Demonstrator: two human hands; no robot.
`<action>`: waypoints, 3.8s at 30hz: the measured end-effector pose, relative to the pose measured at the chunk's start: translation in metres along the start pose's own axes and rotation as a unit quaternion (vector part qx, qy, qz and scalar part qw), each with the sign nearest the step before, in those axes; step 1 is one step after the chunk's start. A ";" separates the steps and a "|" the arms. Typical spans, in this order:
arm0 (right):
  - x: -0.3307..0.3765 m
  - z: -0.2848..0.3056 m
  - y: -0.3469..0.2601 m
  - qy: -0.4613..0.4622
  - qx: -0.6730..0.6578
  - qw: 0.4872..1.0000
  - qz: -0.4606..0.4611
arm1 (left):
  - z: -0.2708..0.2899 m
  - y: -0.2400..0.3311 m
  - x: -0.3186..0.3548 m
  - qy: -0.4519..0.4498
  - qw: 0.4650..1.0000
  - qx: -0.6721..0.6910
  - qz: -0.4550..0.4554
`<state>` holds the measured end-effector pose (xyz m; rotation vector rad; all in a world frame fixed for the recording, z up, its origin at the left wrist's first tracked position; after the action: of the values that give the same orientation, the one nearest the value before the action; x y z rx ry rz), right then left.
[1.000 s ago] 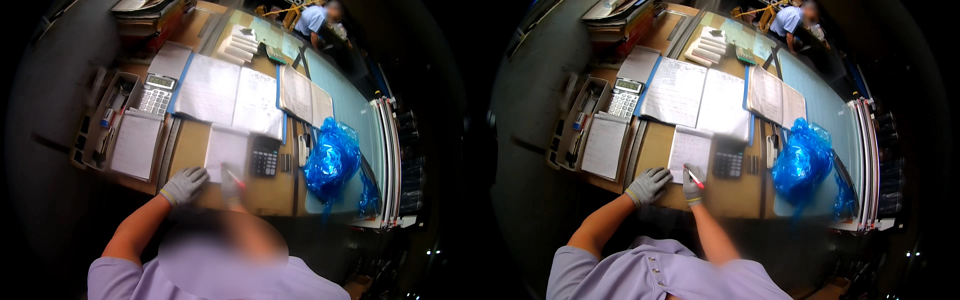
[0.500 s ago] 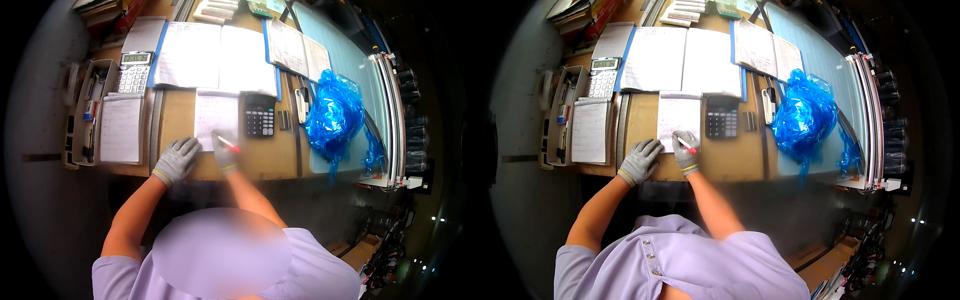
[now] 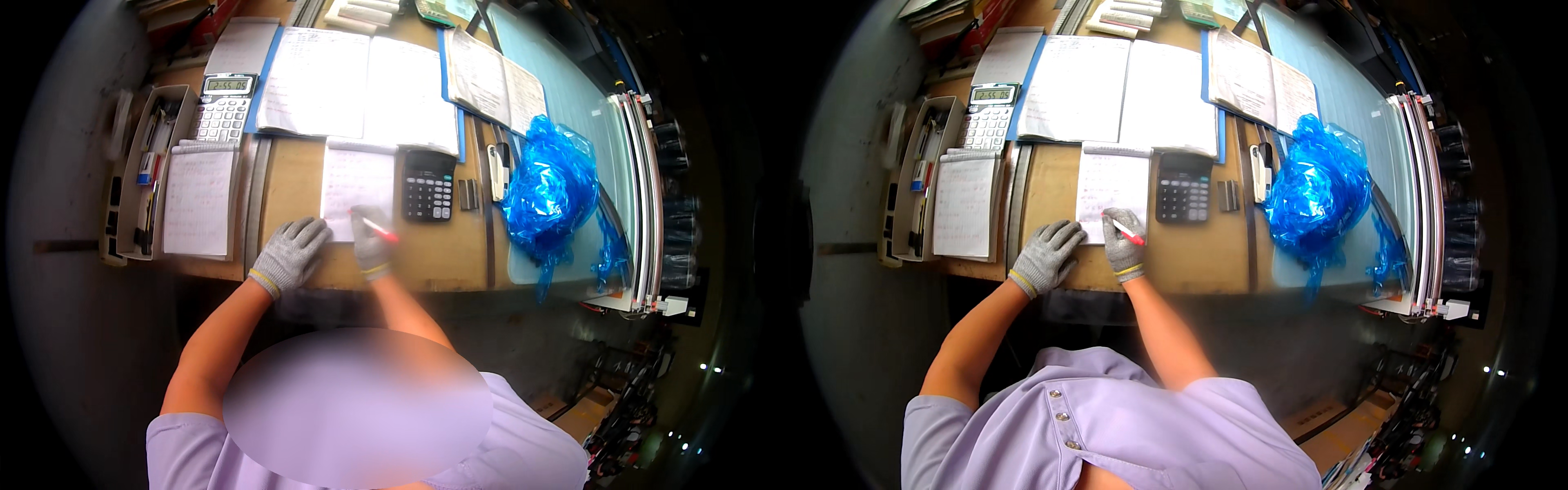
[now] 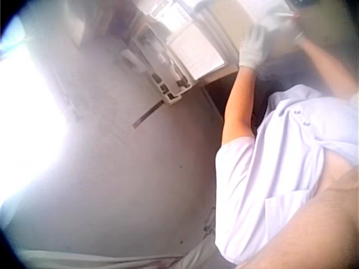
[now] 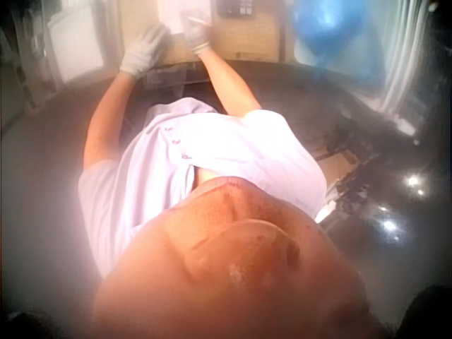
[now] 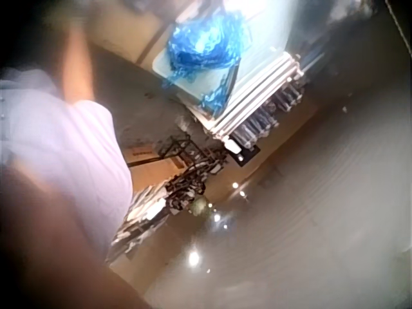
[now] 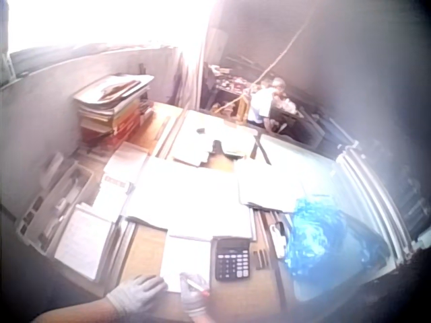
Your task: The person writes on a small notepad with a red pen while seated at a cluttered desk. They occasionally pause to look at a calculator and other papers on the desk. The person wears grey gloves and a light purple shirt throughout the clip.
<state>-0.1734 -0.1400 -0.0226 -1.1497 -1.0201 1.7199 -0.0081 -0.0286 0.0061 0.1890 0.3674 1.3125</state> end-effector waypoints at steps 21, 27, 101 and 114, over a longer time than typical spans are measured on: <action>0.001 0.001 0.006 -0.015 -0.012 1.000 -0.012 | -0.003 -0.001 0.001 -0.004 1.000 -0.006 -0.001; -0.002 0.003 -0.004 -0.010 0.009 1.000 0.026 | -0.004 -0.001 0.001 -0.005 1.000 -0.009 0.002; 0.001 0.012 0.008 0.016 0.002 0.998 -0.064 | -0.004 -0.004 0.001 0.009 1.000 0.016 -0.002; 0.004 0.012 0.020 0.016 0.016 0.997 -0.072 | -0.005 -0.004 0.002 0.008 1.000 0.013 -0.001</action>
<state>-0.1897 -0.1455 -0.0390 -1.0555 -1.0271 1.5932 -0.0059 -0.0281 -0.0002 0.1991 0.3986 1.3076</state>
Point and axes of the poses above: each hand's wrist, its own x-axis away from the middle knuckle, its own z-axis out of the back of the hand, y = z × x, the point moved 3 cm from there along -x, towards the middle knuckle, and after that the axes turned 3 degrees about -x, right-handed, at the moved point
